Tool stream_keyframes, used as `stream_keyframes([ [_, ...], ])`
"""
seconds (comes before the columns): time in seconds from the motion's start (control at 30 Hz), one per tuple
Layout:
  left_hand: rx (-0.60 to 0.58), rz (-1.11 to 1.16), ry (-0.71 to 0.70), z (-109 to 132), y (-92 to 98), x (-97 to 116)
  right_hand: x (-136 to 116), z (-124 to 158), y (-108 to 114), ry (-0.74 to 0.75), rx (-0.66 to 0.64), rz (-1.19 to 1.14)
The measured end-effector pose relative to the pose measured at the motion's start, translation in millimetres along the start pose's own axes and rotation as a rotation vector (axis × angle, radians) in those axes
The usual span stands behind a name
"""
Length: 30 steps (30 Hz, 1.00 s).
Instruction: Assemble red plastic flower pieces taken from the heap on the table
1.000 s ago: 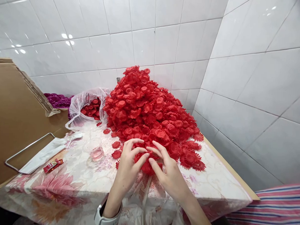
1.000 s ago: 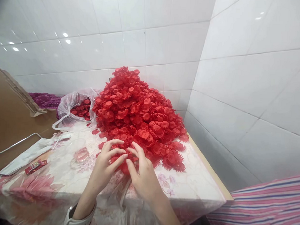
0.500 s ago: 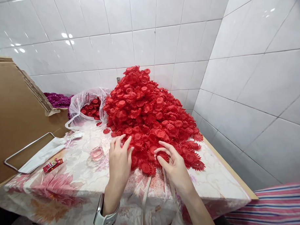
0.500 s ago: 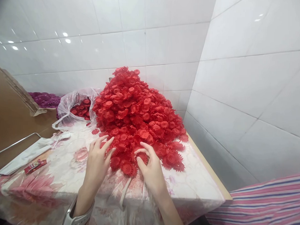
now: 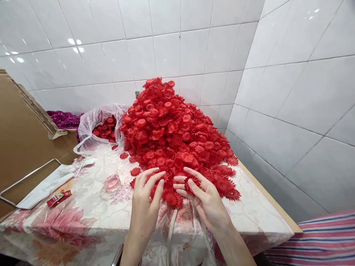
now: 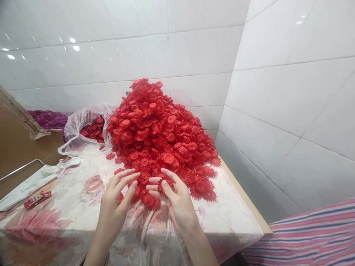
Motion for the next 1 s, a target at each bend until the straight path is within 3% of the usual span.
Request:
stream_keyframes([
  [0.13,-0.013,0.018,-0.073,2.0,-0.9,11.8,-0.7,0.6,-1.2,0.059,0.015,0.192],
  [0.27,-0.1,0.04,-0.165,1.0,-10.8,24.9,-2.7,3.1,2.8,0.14,0.115,0.471],
  [0.43,-0.112,0.005,-0.215,0.5,-20.7,32.3,-1.2,8.7,-0.5,0.172,0.081,0.527],
  [0.57,0.009,-0.137,-0.243,-4.7,-15.4,30.6,-0.4,12.7,-2.1,0.129,0.068,0.545],
  [0.67,0.187,-0.283,-0.203,-15.1,-0.7,16.1,3.7,11.4,0.9,0.082,0.044,0.505],
  [0.73,0.212,-0.339,-0.158,-22.1,4.6,2.5,5.5,8.7,4.8,0.084,0.029,0.46],
  [0.87,0.063,-0.186,-0.026,-23.9,0.0,-14.0,5.4,3.6,8.0,0.134,0.02,0.353],
  [1.0,-0.227,0.243,0.171,-6.5,-23.9,-2.3,4.1,4.8,-3.6,0.199,-0.026,0.236],
])
Point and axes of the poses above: each hand's wrist, its own z-axis away from the middle knuckle, its own y-axis out of the back of the hand, x = y × z, the point moved 6 cm from there along -z, towards the middle knuckle, and after that the axes turned 6 degrees about z, right-handed, at the moved point
